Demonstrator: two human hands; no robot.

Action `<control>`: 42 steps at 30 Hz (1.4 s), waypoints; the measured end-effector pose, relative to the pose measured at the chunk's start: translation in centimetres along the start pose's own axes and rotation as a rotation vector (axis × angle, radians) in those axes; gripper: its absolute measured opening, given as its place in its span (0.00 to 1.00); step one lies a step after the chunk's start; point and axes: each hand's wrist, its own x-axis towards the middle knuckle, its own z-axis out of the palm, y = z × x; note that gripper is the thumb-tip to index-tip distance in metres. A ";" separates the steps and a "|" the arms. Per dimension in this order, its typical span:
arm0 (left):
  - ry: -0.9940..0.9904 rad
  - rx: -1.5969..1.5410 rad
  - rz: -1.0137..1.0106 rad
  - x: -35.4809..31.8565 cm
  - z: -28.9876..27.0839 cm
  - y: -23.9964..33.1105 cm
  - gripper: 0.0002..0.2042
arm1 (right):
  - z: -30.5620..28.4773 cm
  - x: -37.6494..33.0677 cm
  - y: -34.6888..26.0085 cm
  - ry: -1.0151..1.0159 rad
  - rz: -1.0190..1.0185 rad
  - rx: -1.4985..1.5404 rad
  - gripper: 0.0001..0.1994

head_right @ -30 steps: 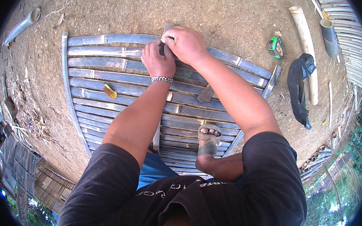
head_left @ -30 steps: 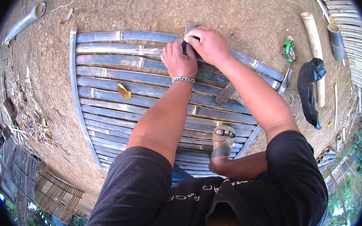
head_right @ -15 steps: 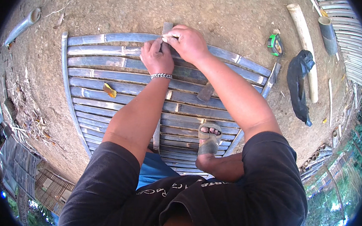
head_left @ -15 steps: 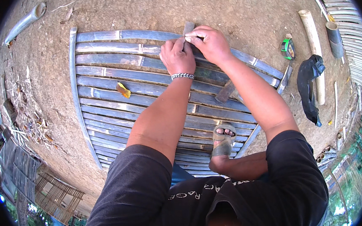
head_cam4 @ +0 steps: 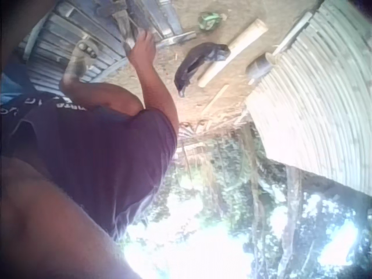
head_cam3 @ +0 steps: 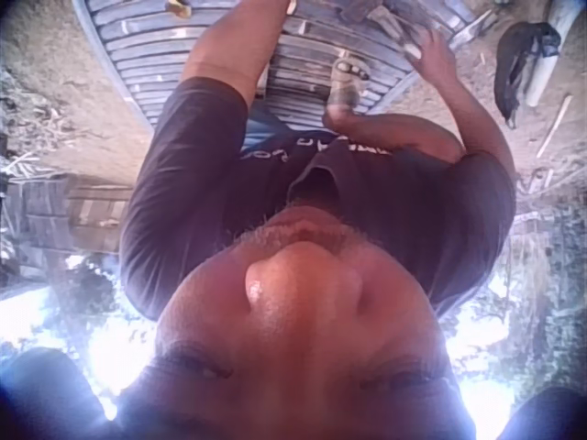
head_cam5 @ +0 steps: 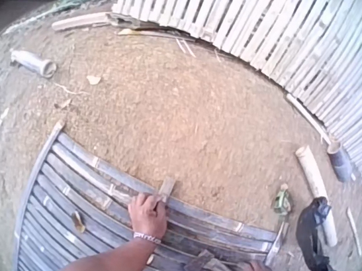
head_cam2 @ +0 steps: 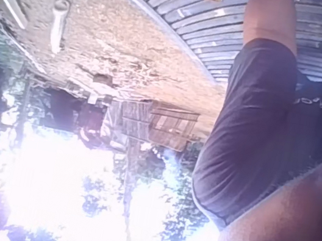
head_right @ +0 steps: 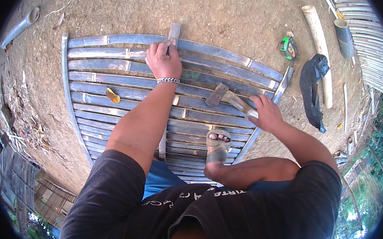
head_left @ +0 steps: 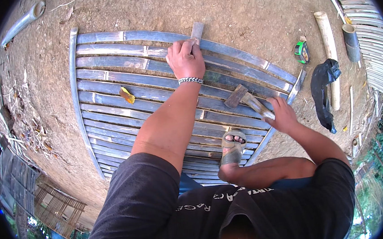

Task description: The person measures a bamboo gate panel using a tape measure, marks it, and then hammers small bamboo strips into place to secure the horizontal slats.

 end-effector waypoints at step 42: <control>-0.028 0.017 0.010 0.1 -0.5 0.4 0.03 | -7.1 10.5 -8.3 0.316 -0.343 0.402 0.24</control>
